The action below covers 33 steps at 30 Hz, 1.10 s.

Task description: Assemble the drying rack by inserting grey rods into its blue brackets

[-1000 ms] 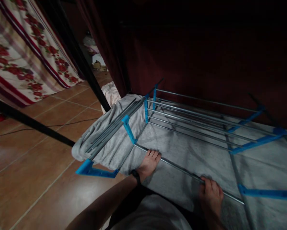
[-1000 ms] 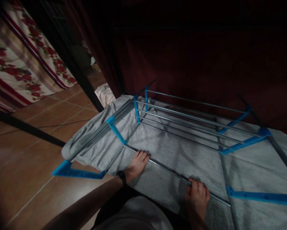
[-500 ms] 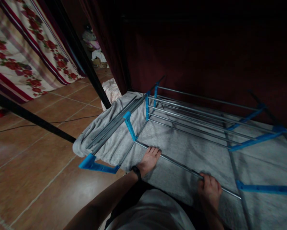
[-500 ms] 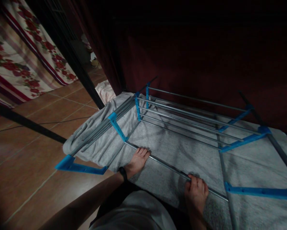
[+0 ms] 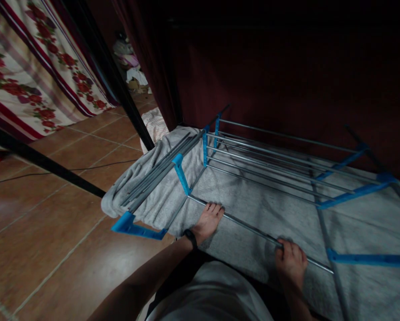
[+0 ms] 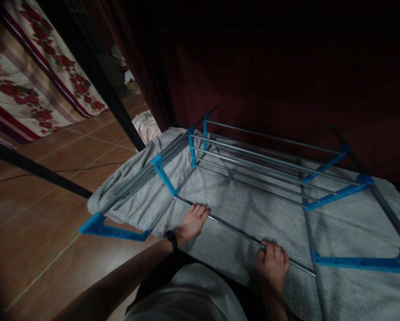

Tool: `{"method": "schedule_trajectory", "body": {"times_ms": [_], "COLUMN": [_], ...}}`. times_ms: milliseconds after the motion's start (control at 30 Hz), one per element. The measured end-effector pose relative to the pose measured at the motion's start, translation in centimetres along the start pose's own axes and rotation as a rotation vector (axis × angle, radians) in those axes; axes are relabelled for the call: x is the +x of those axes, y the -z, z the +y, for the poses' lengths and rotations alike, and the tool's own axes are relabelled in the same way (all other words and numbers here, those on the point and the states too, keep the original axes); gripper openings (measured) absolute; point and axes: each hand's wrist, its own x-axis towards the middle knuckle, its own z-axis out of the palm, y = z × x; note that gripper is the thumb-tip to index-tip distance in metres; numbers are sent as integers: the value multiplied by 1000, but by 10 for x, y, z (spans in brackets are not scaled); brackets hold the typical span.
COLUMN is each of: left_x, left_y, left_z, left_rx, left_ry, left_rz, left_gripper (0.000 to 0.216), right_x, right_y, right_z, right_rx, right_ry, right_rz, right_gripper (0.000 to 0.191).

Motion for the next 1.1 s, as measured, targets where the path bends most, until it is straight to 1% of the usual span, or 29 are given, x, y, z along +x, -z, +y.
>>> {"method": "schedule_trajectory", "body": {"times_ms": [100, 267, 467, 833, 967, 1100], "left_x": [0, 0, -1, 1, 0, 0], "left_y": [-2, -6, -8, -10, -8, -7], "left_z": [0, -1, -1, -2, -2, -2], "left_rx": [9, 1, -12, -16, -43, -69], "left_ry": [8, 10, 10, 9, 14, 28], "left_rz": [10, 68, 125, 129, 136, 140], "left_gripper": [42, 40, 36, 35, 37, 36], "right_x": [1, 0, -1, -2, -1, -1], "right_y": [-2, -5, -7, -9, -8, -8], "right_z": [3, 9, 10, 12, 12, 12], "right_rx": [-21, -97, -118, -129, -129, -122], "right_ry": [45, 128, 118, 116, 126, 130], "right_rz": [36, 75, 66, 60, 75, 60], "right_gripper": [33, 29, 30, 28, 29, 30]}}
